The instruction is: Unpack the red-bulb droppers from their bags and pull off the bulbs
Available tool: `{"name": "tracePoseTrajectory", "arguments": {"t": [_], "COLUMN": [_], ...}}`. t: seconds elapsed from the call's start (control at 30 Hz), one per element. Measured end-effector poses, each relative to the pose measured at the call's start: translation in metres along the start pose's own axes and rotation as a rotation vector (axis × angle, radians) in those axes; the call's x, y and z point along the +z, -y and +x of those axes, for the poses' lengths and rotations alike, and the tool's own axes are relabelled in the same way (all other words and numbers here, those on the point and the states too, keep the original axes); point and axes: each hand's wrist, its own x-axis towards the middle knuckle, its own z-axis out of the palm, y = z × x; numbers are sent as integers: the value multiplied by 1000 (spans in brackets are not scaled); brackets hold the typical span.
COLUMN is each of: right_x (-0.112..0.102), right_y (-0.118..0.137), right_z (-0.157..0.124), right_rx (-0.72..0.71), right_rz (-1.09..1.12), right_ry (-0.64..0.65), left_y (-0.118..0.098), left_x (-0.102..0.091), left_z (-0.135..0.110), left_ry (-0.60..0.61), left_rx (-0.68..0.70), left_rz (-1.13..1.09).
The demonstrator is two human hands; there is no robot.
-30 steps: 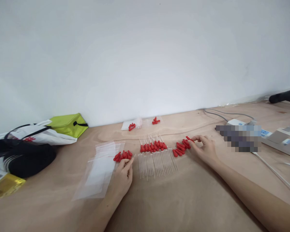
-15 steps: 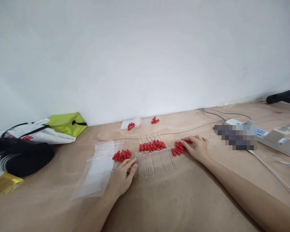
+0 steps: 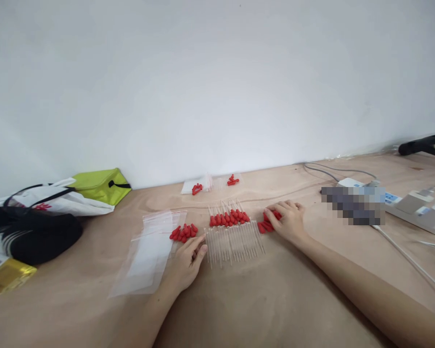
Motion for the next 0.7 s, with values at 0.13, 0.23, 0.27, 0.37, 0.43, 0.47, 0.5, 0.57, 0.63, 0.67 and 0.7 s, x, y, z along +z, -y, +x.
{"name": "tracePoseTrajectory", "arguments": {"t": [0.13, 0.23, 0.27, 0.37, 0.43, 0.47, 0.5, 0.57, 0.63, 0.67, 0.7], "right_x": [11, 21, 24, 29, 31, 31, 32, 31, 29, 27, 25], "right_y": [36, 50, 52, 51, 49, 48, 47, 47, 46, 46, 45], "right_z": [11, 15, 15, 15, 14, 13, 13, 12, 10, 9, 8], "right_rx": [-71, -114, -123, -143, -154, -158, -158, -140, -104, -84, -64], "right_rz": [-13, -78, -97, -115, -106, -96, -82, -38, 22, 58, 99], "right_ry": [139, 226, 247, 290, 297, 293, 280, 224, 139, 94, 51], "left_y": [0, 0, 0, 1, 1, 1, 1, 0, 0, 0, 0], "left_x": [1, 1, 1, 1, 1, 1, 0, 0, 0, 0, 0], "left_z": [0, 0, 0, -1, 0, 0, 0, 0, 0, 0, 1], "left_ry": [7, -5, -7, -1, 4, 7, 8, 3, -1, -2, 1], "left_rx": [-1, 5, 4, -4, -11, -17, -24, -37, -50, -59, -70], "left_rz": [4, 0, -1, -4, -7, -10, -13, -21, -26, -25, -24]}}
